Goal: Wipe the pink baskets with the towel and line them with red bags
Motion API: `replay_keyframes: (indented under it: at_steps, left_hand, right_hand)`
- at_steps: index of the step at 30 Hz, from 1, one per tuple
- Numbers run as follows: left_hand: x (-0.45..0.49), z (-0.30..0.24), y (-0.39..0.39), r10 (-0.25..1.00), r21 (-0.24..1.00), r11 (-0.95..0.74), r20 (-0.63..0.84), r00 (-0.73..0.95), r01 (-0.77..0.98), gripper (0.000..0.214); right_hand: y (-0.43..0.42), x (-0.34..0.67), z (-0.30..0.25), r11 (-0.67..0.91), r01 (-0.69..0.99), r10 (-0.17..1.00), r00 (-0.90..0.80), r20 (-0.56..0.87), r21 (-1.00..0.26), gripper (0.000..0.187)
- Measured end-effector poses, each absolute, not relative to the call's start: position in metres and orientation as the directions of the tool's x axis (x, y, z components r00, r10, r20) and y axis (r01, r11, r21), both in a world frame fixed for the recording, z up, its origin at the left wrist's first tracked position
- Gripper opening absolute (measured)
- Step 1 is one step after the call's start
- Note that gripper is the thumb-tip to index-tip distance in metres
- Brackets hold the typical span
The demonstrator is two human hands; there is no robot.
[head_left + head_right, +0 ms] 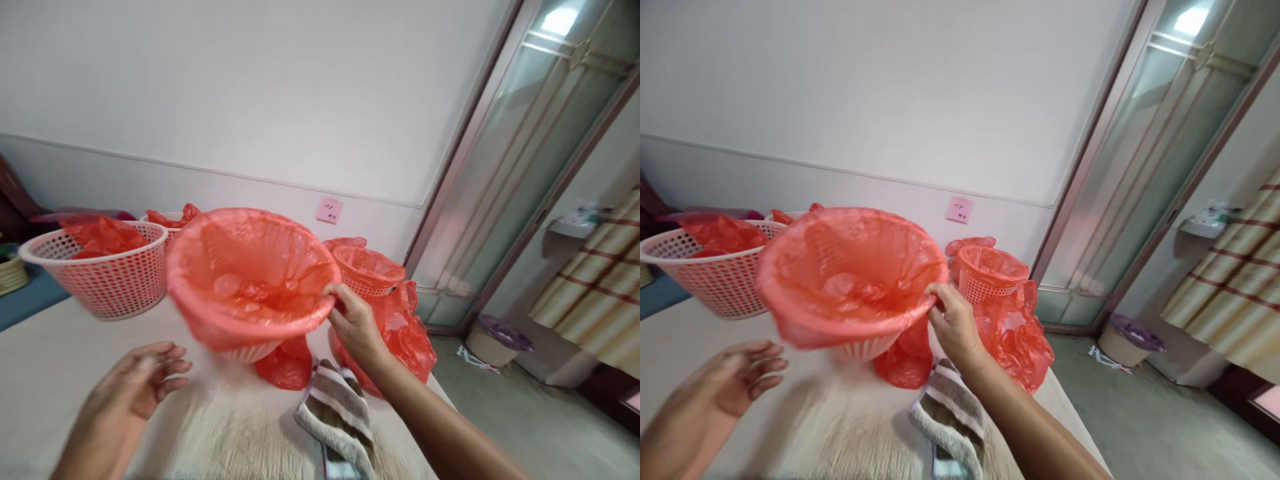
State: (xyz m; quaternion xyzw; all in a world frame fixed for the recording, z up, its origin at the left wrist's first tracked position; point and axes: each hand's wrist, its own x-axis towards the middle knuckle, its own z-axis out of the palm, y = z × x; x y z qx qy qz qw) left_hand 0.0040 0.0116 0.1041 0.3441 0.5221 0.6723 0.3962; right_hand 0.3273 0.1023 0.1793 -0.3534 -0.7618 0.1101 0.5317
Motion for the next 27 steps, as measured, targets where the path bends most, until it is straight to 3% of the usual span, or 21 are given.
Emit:
replay_keyframes:
  at_steps: [1,3,12,22,27]
  left_hand:
    - [0.007,0.088,0.024,0.900,0.995,-0.095,0.074,-0.429,-0.028,0.060]
    - [0.012,0.051,0.046,0.915,0.996,-0.043,0.070,-0.397,0.078,0.062]
    - [0.024,-0.083,0.095,0.972,0.871,-0.051,0.156,-0.177,0.488,0.020]
    - [0.022,-0.115,0.096,0.994,0.767,-0.035,0.090,-0.054,0.641,0.022]
    - [0.022,-0.117,0.098,0.999,0.736,-0.006,0.034,-0.028,0.677,0.023]
  right_hand:
    - [0.115,0.329,0.185,0.712,0.463,0.648,-0.146,0.747,-0.528,0.011]
    - [0.141,0.332,0.194,0.672,0.553,0.628,-0.072,0.775,-0.493,0.013]
    - [0.279,0.333,0.194,0.445,0.753,0.593,0.158,0.790,-0.485,0.024]
    - [0.382,0.314,0.127,0.178,0.841,0.713,0.248,0.656,-0.511,0.030]
    - [0.412,0.304,0.103,0.074,0.841,0.756,0.304,0.580,-0.537,0.019]
